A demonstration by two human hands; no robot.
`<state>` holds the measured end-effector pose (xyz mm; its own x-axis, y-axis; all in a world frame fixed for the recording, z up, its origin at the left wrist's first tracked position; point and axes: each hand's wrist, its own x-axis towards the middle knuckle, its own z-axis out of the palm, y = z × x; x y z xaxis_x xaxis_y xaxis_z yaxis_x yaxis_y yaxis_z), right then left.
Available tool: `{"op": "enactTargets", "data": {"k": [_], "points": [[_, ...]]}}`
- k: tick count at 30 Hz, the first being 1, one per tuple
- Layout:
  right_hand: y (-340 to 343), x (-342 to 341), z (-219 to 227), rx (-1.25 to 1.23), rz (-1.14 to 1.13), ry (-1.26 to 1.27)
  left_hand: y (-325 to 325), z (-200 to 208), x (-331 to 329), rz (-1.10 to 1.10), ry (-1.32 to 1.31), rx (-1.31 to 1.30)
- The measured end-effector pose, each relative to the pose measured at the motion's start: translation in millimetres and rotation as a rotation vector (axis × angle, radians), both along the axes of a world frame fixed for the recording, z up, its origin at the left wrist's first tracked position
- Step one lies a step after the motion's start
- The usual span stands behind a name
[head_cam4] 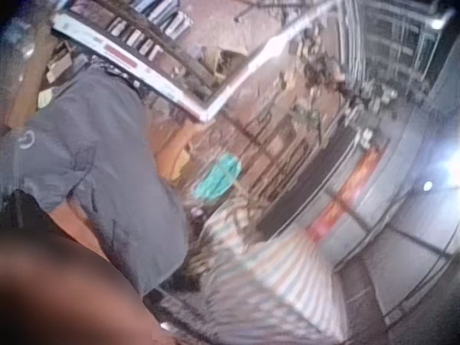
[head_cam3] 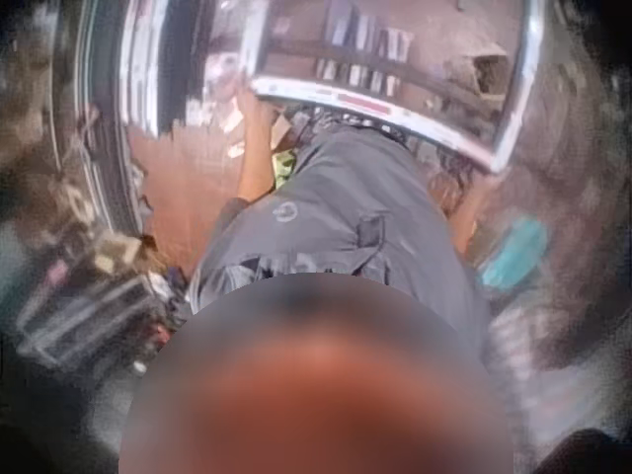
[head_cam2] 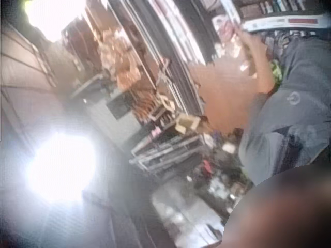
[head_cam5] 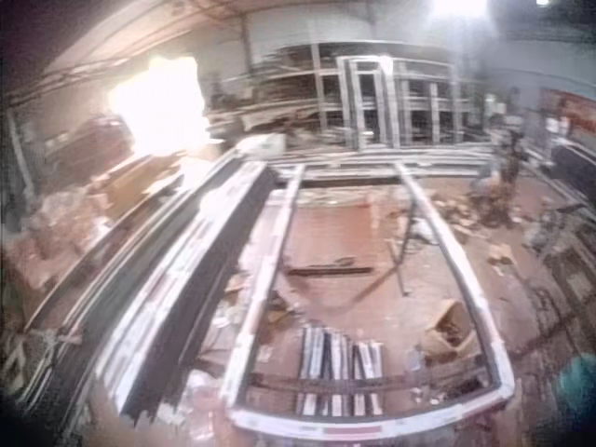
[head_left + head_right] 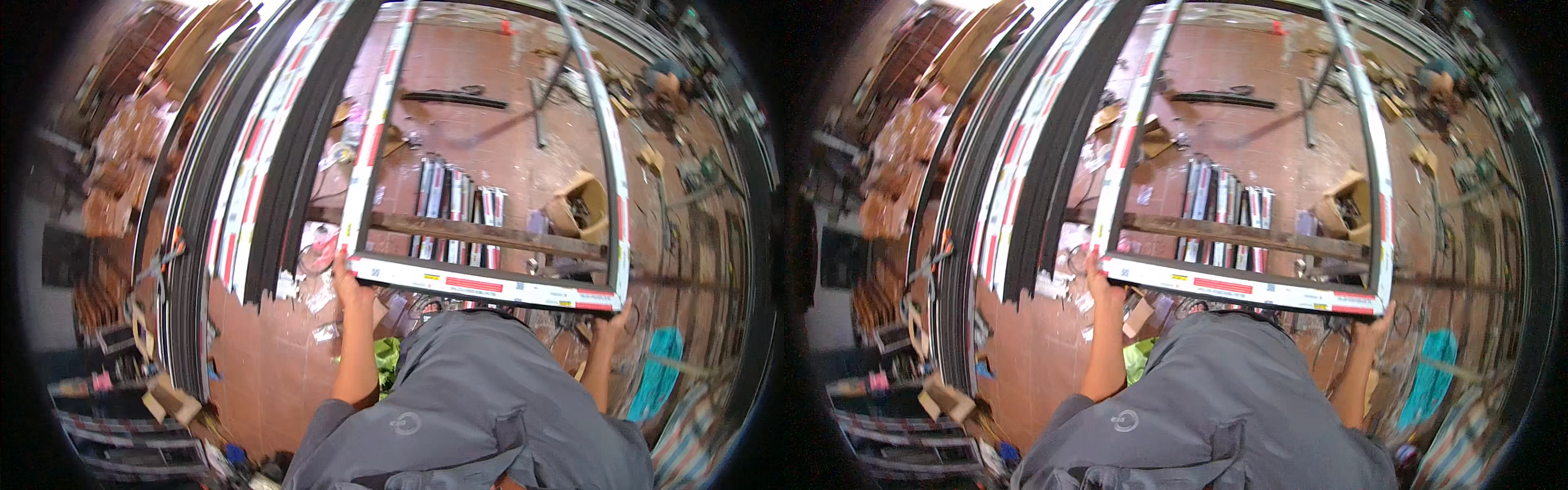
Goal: The person assembles a window frame by hand, fitting metal profiles together and inserting rubber gaskets into the frame channels. They use a utility knife to trim excess gasket material and a power drill to fasten components. The person also handles a long metal rod and works alongside another person in the workshop.
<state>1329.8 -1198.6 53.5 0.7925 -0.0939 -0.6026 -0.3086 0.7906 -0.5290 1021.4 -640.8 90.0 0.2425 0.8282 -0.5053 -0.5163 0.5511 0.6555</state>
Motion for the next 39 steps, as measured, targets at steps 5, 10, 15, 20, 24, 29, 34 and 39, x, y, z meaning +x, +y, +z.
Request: {"op": "enactTargets", "data": {"k": [5, 10, 15, 20, 24, 29, 34, 39], "points": [[-6, 7, -15, -0.121, 0.127, -0.095, -3, 1, -11, 0.086, -0.043, -0.002], [-14, 27, -24, -0.153, 0.118, -0.082, -10, -50, -36, -0.063, -0.743, 0.116], [-19, 19, -5, -0.141, 0.136, 0.017, -40, -31, -11, 0.351, -0.558, -0.261], [-117, 47, -40, -0.062, 0.628, -0.115, -31, -79, -19, 0.032, -0.694, -0.238], [-94, 51, -17, -0.810, 0.232, 0.088, -28, -87, -6, 0.080, -0.749, -0.284], [7, 29, 70, -1.710, 0.005, -0.584, -28, -71, -1, -0.002, -0.732, -0.178], [191, -27, 134, -1.476, 0.817, -1.104, -22, -63, -16, -0.022, -0.570, -0.005], [364, -127, 156, -1.140, 1.484, -1.108, -17, -76, -24, -0.035, -0.434, 0.122]]}}
